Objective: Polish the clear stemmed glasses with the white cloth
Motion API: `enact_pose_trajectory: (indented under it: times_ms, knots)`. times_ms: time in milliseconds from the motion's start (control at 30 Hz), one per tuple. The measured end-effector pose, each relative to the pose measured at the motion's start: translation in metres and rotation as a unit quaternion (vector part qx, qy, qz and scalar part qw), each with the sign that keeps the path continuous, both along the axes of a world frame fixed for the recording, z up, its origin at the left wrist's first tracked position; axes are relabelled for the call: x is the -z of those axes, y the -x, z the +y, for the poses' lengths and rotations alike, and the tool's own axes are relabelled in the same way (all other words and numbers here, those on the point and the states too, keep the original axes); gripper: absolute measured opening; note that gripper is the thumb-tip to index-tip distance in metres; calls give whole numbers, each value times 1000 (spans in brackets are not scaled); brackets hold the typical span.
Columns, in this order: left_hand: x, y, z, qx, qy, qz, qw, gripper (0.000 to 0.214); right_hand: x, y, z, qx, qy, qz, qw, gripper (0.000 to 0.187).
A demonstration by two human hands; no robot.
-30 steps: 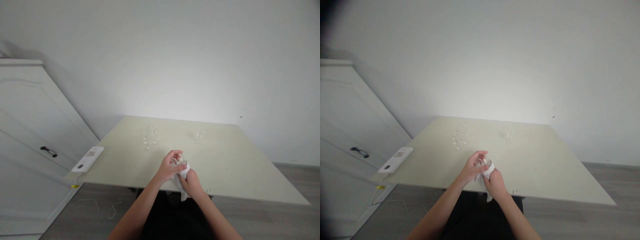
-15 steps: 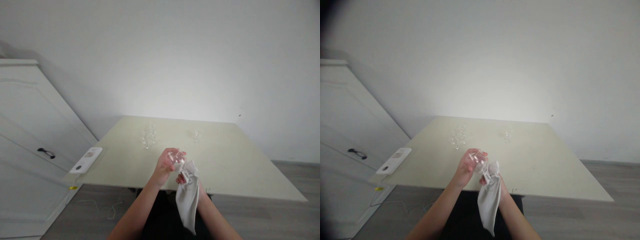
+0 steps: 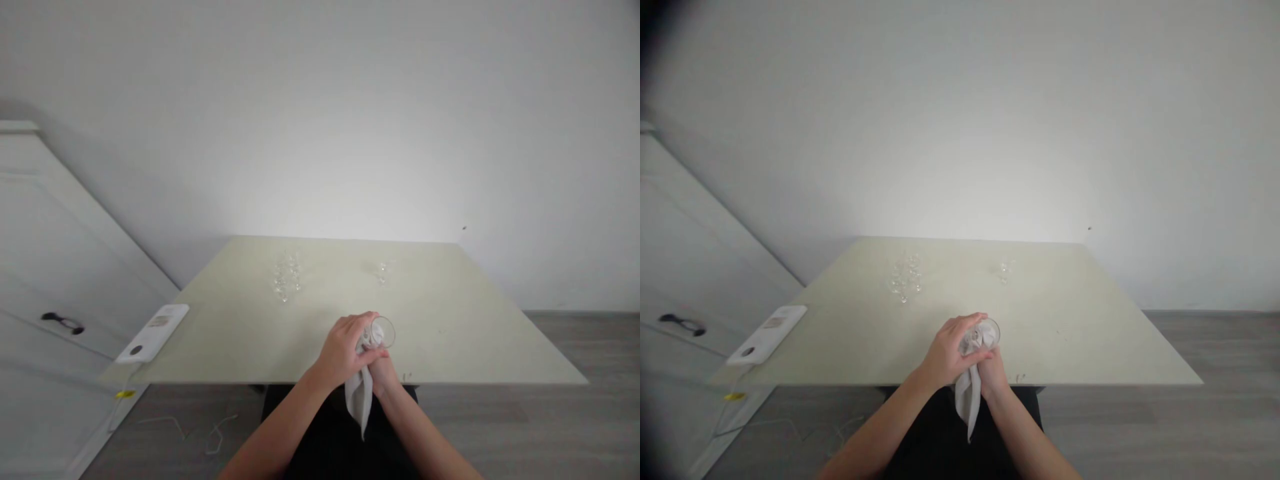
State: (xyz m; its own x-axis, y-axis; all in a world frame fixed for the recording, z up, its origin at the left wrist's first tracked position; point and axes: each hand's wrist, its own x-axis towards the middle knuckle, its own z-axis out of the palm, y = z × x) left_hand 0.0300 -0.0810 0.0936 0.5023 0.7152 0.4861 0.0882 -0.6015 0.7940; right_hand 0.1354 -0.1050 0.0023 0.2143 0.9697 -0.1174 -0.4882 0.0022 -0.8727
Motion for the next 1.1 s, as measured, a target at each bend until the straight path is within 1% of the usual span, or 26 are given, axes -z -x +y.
enact_pose_trajectory:
  times_ms: [67, 133, 233, 267, 300, 367, 467, 533, 600, 700, 833, 967, 1100]
  knots:
    - [2, -5, 3, 8, 3, -7, 1000, 59, 3, -7, 4, 32, -16, -45, 998, 25]
    - [4, -10, 10, 1, 17, -28, 999, 58, 5, -15, 8, 69, -23, -81, 994, 22]
    - [9, -19, 31, -28, 65, -94, 993, 56, 11, -24, 13, 136, -22, -116, 984, 23]
    - [12, -24, 40, -43, 86, -124, 988, 55, 12, -26, 14, 144, -22, -134, 980, 23]
    - [15, -29, 51, -59, 107, -152, 981, 56, 14, -27, 14, 142, -25, -158, 977, 23]
    - [20, -43, 72, -88, 137, -176, 971, 58, 17, -27, 13, 108, -39, -224, 968, 24]
    - [31, -66, 99, -88, 139, -126, 978, 58, 18, -24, 11, 49, -53, -302, 951, 26]
    - [39, -81, 113, -82, 138, -97, 982, 60, 17, -23, 11, 39, -54, -319, 946, 26]
    - [47, -96, 122, -80, 130, -83, 985, 61, 17, -23, 11, 43, -52, -318, 946, 26]
    - [56, -116, 131, -79, 120, -79, 986, 61, 16, -25, 11, 43, -60, -311, 947, 24]
    - [57, -135, 138, -109, 148, -91, 979, 64, 17, -27, 13, 35, -72, -309, 948, 21]
    - [56, -144, 142, -144, 141, -79, 976, 57, 20, -27, 14, 46, -67, -290, 954, 19]
    - [57, -147, 145, -148, 136, -77, 977, 54, 20, -26, 14, 45, -72, -271, 959, 21]
